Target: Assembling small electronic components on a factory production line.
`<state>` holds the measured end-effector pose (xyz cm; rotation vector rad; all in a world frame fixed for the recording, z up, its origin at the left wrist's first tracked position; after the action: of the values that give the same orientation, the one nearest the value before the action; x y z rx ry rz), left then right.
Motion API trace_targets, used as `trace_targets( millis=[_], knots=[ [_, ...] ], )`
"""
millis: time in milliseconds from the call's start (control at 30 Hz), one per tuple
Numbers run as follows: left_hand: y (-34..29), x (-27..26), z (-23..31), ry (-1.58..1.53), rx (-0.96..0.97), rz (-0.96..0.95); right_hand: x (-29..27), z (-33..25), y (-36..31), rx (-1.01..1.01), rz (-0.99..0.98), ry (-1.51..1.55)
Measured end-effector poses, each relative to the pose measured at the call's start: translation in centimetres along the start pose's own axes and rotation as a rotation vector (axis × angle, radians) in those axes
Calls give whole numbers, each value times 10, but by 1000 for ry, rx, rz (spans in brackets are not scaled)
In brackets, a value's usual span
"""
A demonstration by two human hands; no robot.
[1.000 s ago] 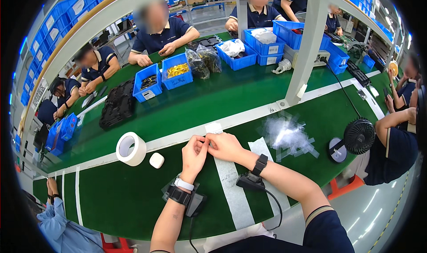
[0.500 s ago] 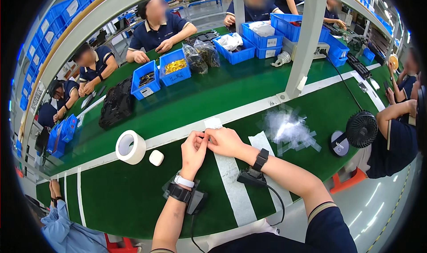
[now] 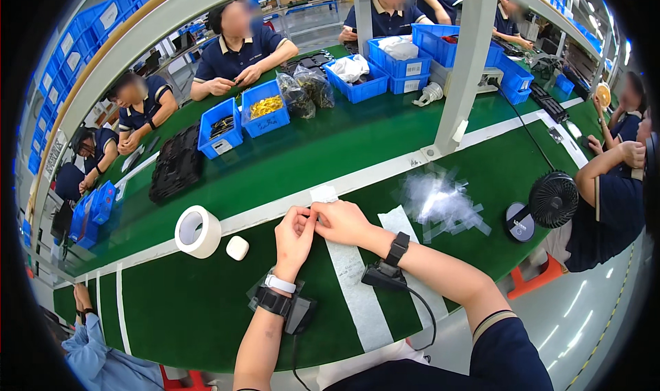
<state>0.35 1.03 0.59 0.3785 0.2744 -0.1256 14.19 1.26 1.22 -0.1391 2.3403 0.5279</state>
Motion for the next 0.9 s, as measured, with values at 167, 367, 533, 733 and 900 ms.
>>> trace_targets(
  millis=[167, 367, 533, 733, 900],
  knots=[
    [-1, 3, -5, -37, 1, 0, -2, -2, -2, 18, -11, -12],
    [-3, -1, -2, -29, -11, 4, -3, -8, -3, 18, -17, 5],
    [-3, 0, -2, -25, -12, -9, -3, -6, -3, 25, -15, 25],
    [-2, -1, 6, -3, -10, -20, -2, -6, -3, 15, -12, 19],
    [2, 0, 7, 5, 0, -17, -4, -4, -2, 39, -24, 26]
  ],
)
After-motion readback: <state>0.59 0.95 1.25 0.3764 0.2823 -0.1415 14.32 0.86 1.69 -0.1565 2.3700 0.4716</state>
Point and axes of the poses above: each hand's wrist, its own y-axis towards the middle knuckle, its own x-axis out of the palm, z = x × y, the point moved 1 cm from there along y, towards the middle knuckle, and after that the axes turned 5 degrees about x, right-handed, at the moved point
